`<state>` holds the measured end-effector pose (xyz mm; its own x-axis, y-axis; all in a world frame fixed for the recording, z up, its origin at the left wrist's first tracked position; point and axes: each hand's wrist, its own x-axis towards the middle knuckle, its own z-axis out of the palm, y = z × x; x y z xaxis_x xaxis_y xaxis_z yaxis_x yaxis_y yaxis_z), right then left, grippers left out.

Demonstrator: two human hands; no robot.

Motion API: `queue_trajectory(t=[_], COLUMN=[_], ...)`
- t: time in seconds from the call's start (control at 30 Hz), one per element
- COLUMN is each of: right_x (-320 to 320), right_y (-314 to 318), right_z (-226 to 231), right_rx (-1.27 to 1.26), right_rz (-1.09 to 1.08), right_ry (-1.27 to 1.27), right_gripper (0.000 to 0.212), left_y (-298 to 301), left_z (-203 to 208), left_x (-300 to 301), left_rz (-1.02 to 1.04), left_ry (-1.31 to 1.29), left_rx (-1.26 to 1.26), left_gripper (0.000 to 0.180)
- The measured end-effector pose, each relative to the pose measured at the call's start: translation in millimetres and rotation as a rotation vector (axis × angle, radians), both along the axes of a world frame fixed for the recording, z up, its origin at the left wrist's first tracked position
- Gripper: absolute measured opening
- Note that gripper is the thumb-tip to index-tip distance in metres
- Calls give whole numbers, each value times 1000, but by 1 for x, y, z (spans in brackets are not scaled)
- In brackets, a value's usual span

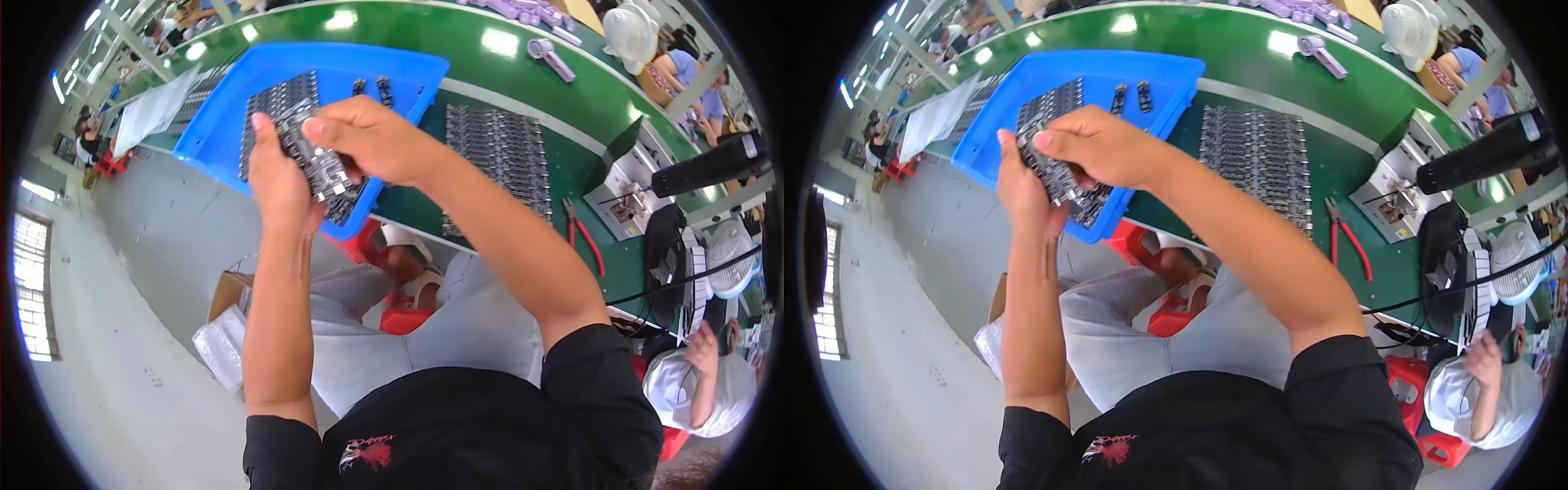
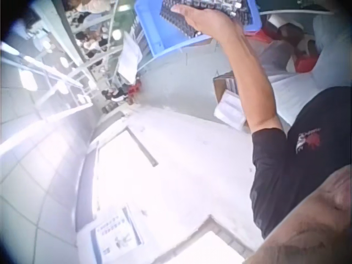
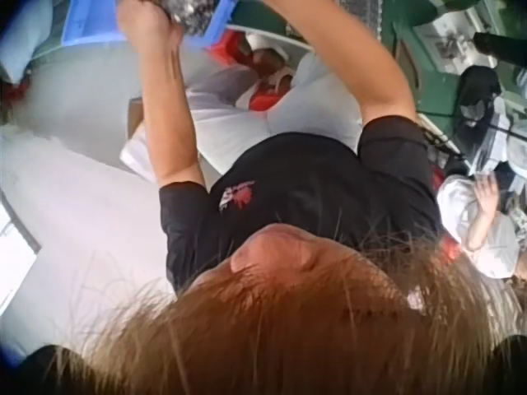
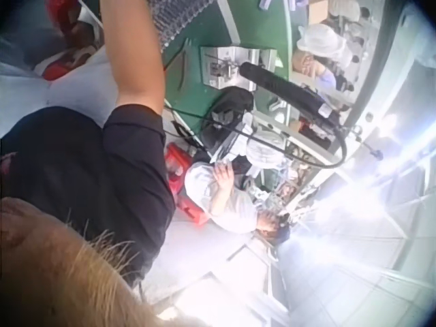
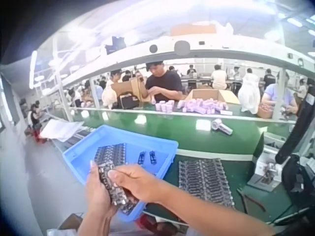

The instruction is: Breaking apart individual circuit boards from a larger manufactured sheet.

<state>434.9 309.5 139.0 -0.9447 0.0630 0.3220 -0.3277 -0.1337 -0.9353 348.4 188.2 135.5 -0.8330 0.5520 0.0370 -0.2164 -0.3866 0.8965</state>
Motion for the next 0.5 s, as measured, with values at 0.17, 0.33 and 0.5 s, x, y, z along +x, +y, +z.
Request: queue_trajectory(t=[0.17, 0.33, 0.5], right_x=[-1, -3, -2], right_y=[-3, -7, -17], right_z=[-2, -8, -9], right_rx=[-18, -14, -85], right_rz=[-10, -15, 39], right_ry=[21, 40, 34], right_gripper=[39, 45, 44], left_y=[-5, -9, -16], left_z=[3, 6, -2], left_x=[3, 9, 0], left_rz=[-78, -100, -203], left_ry=[35, -37, 0], left_rx=[4, 26, 16], left_gripper=[61, 59, 64])
